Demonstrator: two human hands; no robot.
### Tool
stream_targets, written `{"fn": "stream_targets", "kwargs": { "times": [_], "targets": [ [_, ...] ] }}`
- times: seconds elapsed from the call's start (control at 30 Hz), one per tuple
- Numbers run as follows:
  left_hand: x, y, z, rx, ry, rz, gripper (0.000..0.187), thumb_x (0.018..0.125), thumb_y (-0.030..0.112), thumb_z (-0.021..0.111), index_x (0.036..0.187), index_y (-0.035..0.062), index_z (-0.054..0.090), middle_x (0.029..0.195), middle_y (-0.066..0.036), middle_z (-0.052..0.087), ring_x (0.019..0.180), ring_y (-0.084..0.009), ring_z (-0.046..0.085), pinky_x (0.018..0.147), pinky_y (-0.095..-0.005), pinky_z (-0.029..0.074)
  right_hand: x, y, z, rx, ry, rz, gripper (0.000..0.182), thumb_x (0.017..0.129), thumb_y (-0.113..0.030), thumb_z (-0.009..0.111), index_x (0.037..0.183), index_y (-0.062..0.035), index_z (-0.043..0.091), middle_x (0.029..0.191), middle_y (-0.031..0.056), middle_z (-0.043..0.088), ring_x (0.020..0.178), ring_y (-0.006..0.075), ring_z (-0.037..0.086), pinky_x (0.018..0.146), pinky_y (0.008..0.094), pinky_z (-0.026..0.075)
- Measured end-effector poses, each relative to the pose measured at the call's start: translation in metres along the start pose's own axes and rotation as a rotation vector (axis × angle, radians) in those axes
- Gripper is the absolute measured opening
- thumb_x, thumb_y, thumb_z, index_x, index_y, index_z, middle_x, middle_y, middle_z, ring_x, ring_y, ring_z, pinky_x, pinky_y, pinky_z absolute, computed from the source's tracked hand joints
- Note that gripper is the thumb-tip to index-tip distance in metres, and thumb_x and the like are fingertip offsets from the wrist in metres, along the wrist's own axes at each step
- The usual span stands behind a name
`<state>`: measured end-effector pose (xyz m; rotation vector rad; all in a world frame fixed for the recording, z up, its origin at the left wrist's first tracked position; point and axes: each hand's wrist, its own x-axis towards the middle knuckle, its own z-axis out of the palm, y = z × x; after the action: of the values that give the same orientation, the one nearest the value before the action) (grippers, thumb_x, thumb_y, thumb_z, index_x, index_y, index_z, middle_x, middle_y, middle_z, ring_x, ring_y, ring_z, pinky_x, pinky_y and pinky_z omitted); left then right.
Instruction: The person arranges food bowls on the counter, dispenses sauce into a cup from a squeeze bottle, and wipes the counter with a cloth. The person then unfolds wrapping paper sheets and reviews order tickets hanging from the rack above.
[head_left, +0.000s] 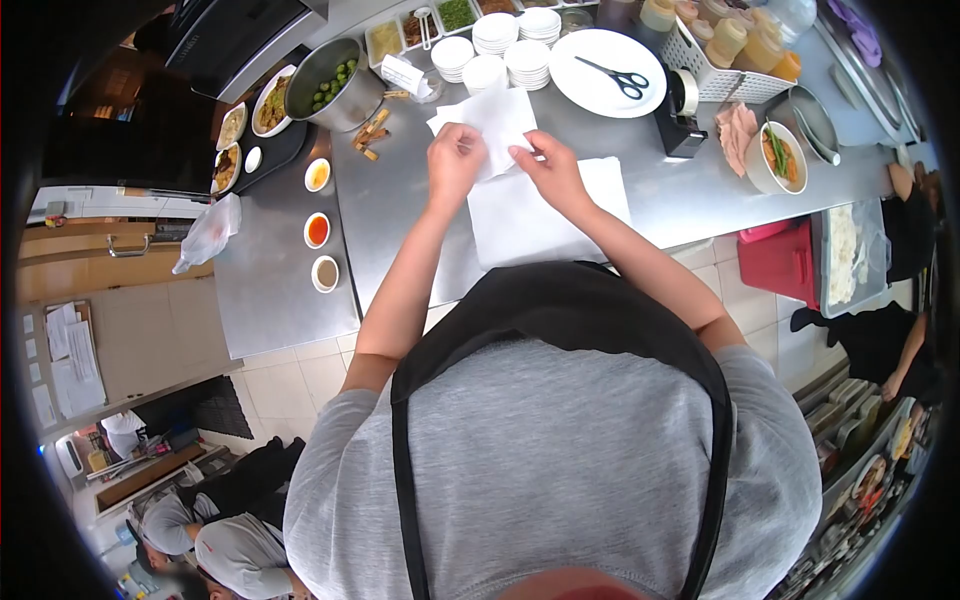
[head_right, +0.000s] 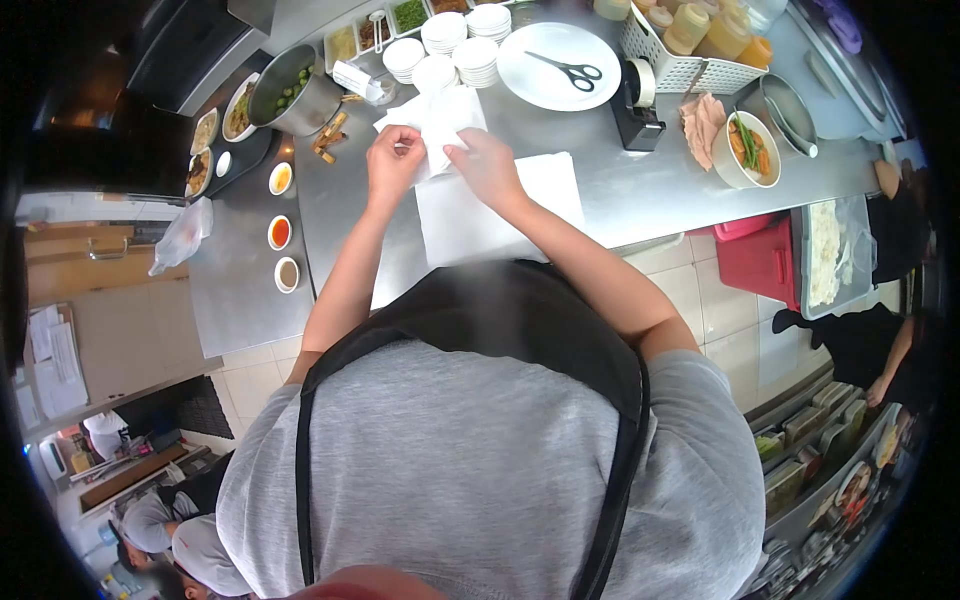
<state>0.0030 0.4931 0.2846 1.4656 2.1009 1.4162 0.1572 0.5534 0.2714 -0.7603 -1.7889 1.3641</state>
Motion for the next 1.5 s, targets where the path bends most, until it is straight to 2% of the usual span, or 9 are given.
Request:
{"fn": "stream_targets", "kwargs": {
  "times": [0.17, 0.37, 0.6, 0.77, 0.97, 1.1, 1.27, 1.43, 1.5],
  "targets": [
    [-0.014, -0.001, 0.014, -0.387, 0.025, -0.146, 0.028, 0.075, 0.016, 0.066, 0.094, -0.0031, 0.06, 0.089, -0.01, 0.062, 0.075, -0.0114, 0.058, 0.063, -0.0235, 0.046, 0.011, 0.019, 0.008, 0.127, -0.13, 0.201, 0.025, 0.084, -0.021, 0.056, 0.095, 0.0011, 0.058, 0.085, 0.0118, 0.059, 0.074, 0.0178, 0.057, 0.07, 0.0259, 0.043],
    [-0.014, 0.007, 0.012, -0.366, 0.111, -0.179, 0.03, 0.083, 0.016, 0.059, 0.101, -0.0072, 0.057, 0.088, -0.008, 0.062, 0.071, -0.0093, 0.055, 0.063, -0.0221, 0.044, 0.022, 0.027, 0.017, 0.116, -0.132, -0.058, 0.027, 0.085, -0.02, 0.055, 0.102, 0.001, 0.057, 0.087, 0.0121, 0.061, 0.083, 0.0168, 0.056, 0.075, 0.0271, 0.042],
    [0.001, 0.023, -0.053, -0.604, 0.361, -0.249, 0.019, 0.086, 0.014, 0.055, 0.093, -0.0025, 0.06, 0.085, -0.005, 0.062, 0.072, -0.0079, 0.054, 0.065, -0.0218, 0.043, 0.024, -0.016, -0.031, 0.736, 0.339, 0.191, 0.014, 0.084, -0.012, 0.055, 0.094, -0.0021, 0.055, 0.074, 0.001, 0.055, 0.065, 0.0042, 0.047, 0.056, 0.0194, 0.038],
    [-0.029, 0.042, -0.067, -0.491, 0.229, -0.326, 0.015, 0.086, 0.011, 0.055, 0.093, -0.0012, 0.059, 0.083, -0.003, 0.062, 0.07, -0.006, 0.053, 0.063, -0.0213, 0.043, -0.001, -0.022, -0.074, 0.194, 0.301, 0.006, 0.009, 0.085, -0.01, 0.053, 0.089, -0.0028, 0.05, 0.063, -0.0029, 0.05, 0.052, 0.0014, 0.034, 0.044, 0.0193, 0.027],
    [-0.074, -0.028, -0.024, -0.444, 0.014, -0.415, 0.016, 0.083, 0.01, 0.058, 0.091, -0.0036, 0.058, 0.08, -0.005, 0.063, 0.068, -0.0064, 0.055, 0.06, -0.0219, 0.044, -0.035, 0.025, -0.098, 0.021, 0.275, 0.15, 0.014, 0.083, -0.013, 0.058, 0.083, -0.0006, 0.051, 0.058, -0.0021, 0.049, 0.052, 0.0018, 0.037, 0.045, 0.0202, 0.029],
    [-0.092, -0.053, 0.003, -0.401, 0.013, -0.438, 0.016, 0.079, 0.009, 0.062, 0.088, -0.0038, 0.058, 0.074, -0.006, 0.062, 0.063, -0.0079, 0.054, 0.057, -0.0237, 0.044, -0.05, 0.068, -0.105, -0.294, 0.26, 0.249, 0.022, 0.079, -0.019, 0.063, 0.08, 0.0004, 0.052, 0.058, 0.0069, 0.053, 0.052, 0.0134, 0.048, 0.051, 0.028, 0.04],
    [-0.094, -0.054, 0.009, 0.009, -0.055, -0.403, 0.017, 0.071, 0.006, 0.068, 0.081, -0.0031, 0.058, 0.067, -0.008, 0.059, 0.058, -0.0134, 0.054, 0.056, -0.0267, 0.044, -0.054, 0.07, -0.109, -0.613, 0.2, 0.28, 0.023, 0.077, -0.023, 0.063, 0.081, -0.0027, 0.052, 0.066, 0.0133, 0.06, 0.062, 0.0305, 0.058, 0.058, 0.0374, 0.045],
    [-0.092, -0.056, 0.012, 0.06, -0.073, -0.365, 0.022, 0.069, 0.005, 0.069, 0.085, -0.0031, 0.056, 0.063, -0.008, 0.056, 0.058, -0.0147, 0.053, 0.056, -0.0273, 0.045, -0.055, 0.076, -0.11, -0.673, 0.176, 0.254, 0.022, 0.076, -0.022, 0.064, 0.082, -0.0037, 0.052, 0.068, 0.0116, 0.06, 0.063, 0.0298, 0.058, 0.058, 0.0372, 0.045],
    [-0.09, -0.052, 0.011, 0.081, -0.079, -0.376, 0.026, 0.069, 0.003, 0.067, 0.092, -0.0011, 0.055, 0.074, -0.008, 0.057, 0.061, -0.0168, 0.054, 0.058, -0.029, 0.045, -0.055, 0.076, -0.11, -0.69, 0.158, 0.251, 0.023, 0.075, -0.021, 0.064, 0.084, -0.0043, 0.051, 0.069, 0.0112, 0.06, 0.064, 0.0296, 0.059, 0.059, 0.0372, 0.045]
  ]
}}
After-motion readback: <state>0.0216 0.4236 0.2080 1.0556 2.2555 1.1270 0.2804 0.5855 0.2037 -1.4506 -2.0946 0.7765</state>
